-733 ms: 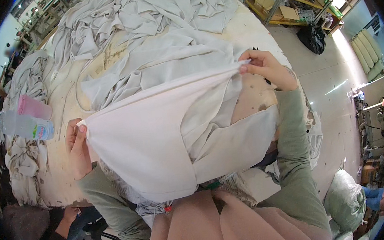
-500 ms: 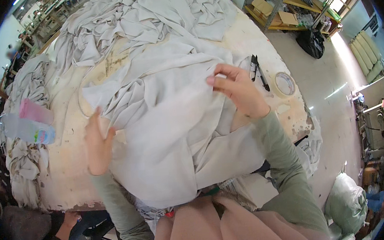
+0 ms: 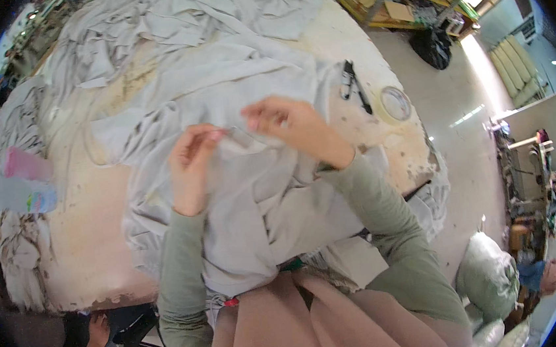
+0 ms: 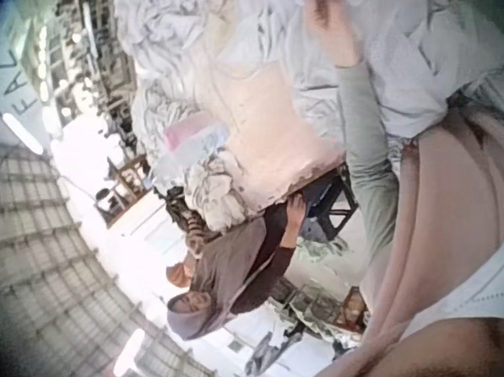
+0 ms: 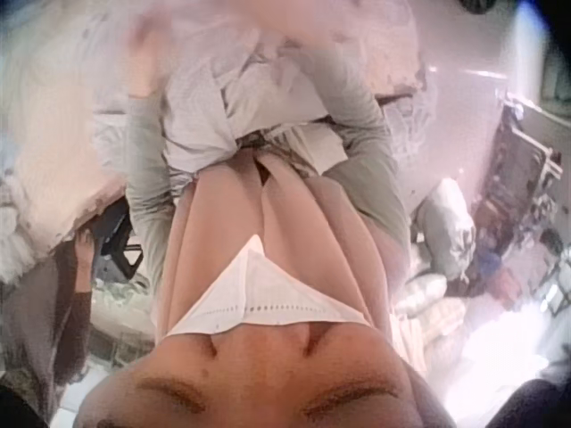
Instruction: The person repairs a light-colored garment by hand. They apply adhesive tape to a seam, smooth the fabric, and use a pen to mark the taped area. The person also uses scissors to trim excess tape and fabric threads.
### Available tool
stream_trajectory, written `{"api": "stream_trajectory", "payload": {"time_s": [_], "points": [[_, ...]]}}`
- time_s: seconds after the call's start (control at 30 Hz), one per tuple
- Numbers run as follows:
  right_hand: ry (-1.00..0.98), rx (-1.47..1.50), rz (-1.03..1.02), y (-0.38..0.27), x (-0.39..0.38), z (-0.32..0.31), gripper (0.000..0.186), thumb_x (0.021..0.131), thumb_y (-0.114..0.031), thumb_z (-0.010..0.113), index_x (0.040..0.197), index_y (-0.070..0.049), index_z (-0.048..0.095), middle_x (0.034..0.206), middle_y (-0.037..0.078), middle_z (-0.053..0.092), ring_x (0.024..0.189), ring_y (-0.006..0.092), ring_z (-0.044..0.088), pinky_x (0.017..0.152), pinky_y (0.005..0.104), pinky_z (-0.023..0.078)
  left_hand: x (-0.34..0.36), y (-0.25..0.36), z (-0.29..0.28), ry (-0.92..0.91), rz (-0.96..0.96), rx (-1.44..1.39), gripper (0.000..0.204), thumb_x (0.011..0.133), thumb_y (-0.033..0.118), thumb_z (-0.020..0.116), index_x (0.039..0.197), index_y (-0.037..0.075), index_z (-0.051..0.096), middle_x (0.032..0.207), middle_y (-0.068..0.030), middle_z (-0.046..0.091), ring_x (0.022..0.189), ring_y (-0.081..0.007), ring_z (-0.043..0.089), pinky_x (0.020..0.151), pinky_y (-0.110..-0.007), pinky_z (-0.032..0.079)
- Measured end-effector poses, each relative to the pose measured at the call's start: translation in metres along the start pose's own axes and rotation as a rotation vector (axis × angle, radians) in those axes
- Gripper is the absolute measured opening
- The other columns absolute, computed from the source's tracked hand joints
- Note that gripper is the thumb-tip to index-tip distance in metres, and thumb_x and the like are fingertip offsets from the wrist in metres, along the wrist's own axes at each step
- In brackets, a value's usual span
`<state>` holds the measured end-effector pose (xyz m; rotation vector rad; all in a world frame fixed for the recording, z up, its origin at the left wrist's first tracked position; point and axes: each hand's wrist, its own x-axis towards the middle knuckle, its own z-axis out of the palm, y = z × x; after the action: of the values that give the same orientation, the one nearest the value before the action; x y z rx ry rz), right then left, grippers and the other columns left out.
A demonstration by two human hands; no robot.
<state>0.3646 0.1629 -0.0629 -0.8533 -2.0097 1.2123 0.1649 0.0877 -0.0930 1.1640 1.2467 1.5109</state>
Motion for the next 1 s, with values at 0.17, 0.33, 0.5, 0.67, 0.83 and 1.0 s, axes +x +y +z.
{"api": "stream_trajectory", "payload": {"time_s": [0.17, 0.33, 0.5, 0.67, 0.83, 1.0], "points": [[-0.143, -0.188, 0.123, -0.003, -0.033, -0.107, 0.031, 0.088, -0.027, 0.062, 0.111, -0.005, 0.064, 0.1, 0.003, 0.064, 0.088, 0.0111, 0.055, 0.081, 0.0258, 0.043, 0.003, 0.004, -0.011, 0.127, -0.014, 0.008, 0.011, 0.088, 0.013, 0.059, 0.092, 0.003, 0.06, 0.089, -0.002, 0.061, 0.086, -0.0113, 0.056, 0.084, -0.024, 0.039], [-0.445, -0.431, 0.101, 0.021, -0.083, -0.158, 0.028, 0.083, -0.024, 0.067, 0.103, -0.005, 0.064, 0.097, 0.005, 0.063, 0.089, 0.0169, 0.059, 0.08, 0.0305, 0.046, 0.005, 0.005, -0.01, 0.14, 0.031, 0.018, 0.01, 0.089, 0.014, 0.058, 0.092, 0.005, 0.057, 0.087, -0.0019, 0.059, 0.087, -0.0114, 0.055, 0.084, -0.025, 0.039], [-0.391, -0.275, 0.318, 0.013, -0.098, -0.161, 0.015, 0.079, -0.013, 0.068, 0.088, -0.004, 0.061, 0.087, 0.002, 0.058, 0.085, 0.0153, 0.056, 0.081, 0.0279, 0.044, 0.007, 0.006, -0.016, 0.312, 0.063, -0.185, 0.014, 0.09, 0.016, 0.059, 0.097, 0.004, 0.057, 0.09, -0.0017, 0.057, 0.084, -0.01, 0.054, 0.084, -0.025, 0.04], [-0.144, 0.35, 0.065, -0.012, -0.079, -0.144, 0.03, 0.078, -0.011, 0.064, 0.106, -0.002, 0.057, 0.093, 0.003, 0.059, 0.088, 0.0174, 0.059, 0.071, 0.026, 0.045, 0.008, 0.019, -0.026, 0.435, 0.132, -0.144, 0.015, 0.09, 0.016, 0.059, 0.098, 0.003, 0.059, 0.092, -0.001, 0.056, 0.082, -0.0078, 0.052, 0.077, -0.022, 0.04], [-0.065, 0.848, 0.2, -0.017, -0.042, -0.066, 0.04, 0.08, -0.016, 0.065, 0.116, 0.001, 0.059, 0.089, 0.004, 0.063, 0.09, 0.0176, 0.066, 0.06, 0.0231, 0.046, -0.002, 0.023, -0.021, 0.215, 0.013, 0.062, 0.014, 0.089, 0.014, 0.061, 0.097, 0.003, 0.06, 0.089, 0.0008, 0.059, 0.081, -0.0045, 0.051, 0.071, -0.019, 0.039], [0.035, 0.091, 0.193, -0.005, 0.0, 0.006, 0.031, 0.08, -0.026, 0.071, 0.096, 0.0, 0.068, 0.072, -0.001, 0.06, 0.069, 0.0097, 0.056, 0.057, 0.0207, 0.041, -0.009, 0.016, -0.002, 0.037, -0.086, 0.099, 0.012, 0.089, 0.014, 0.059, 0.097, 0.004, 0.06, 0.089, 0.0014, 0.062, 0.076, -0.002, 0.052, 0.061, -0.017, 0.038]]}}
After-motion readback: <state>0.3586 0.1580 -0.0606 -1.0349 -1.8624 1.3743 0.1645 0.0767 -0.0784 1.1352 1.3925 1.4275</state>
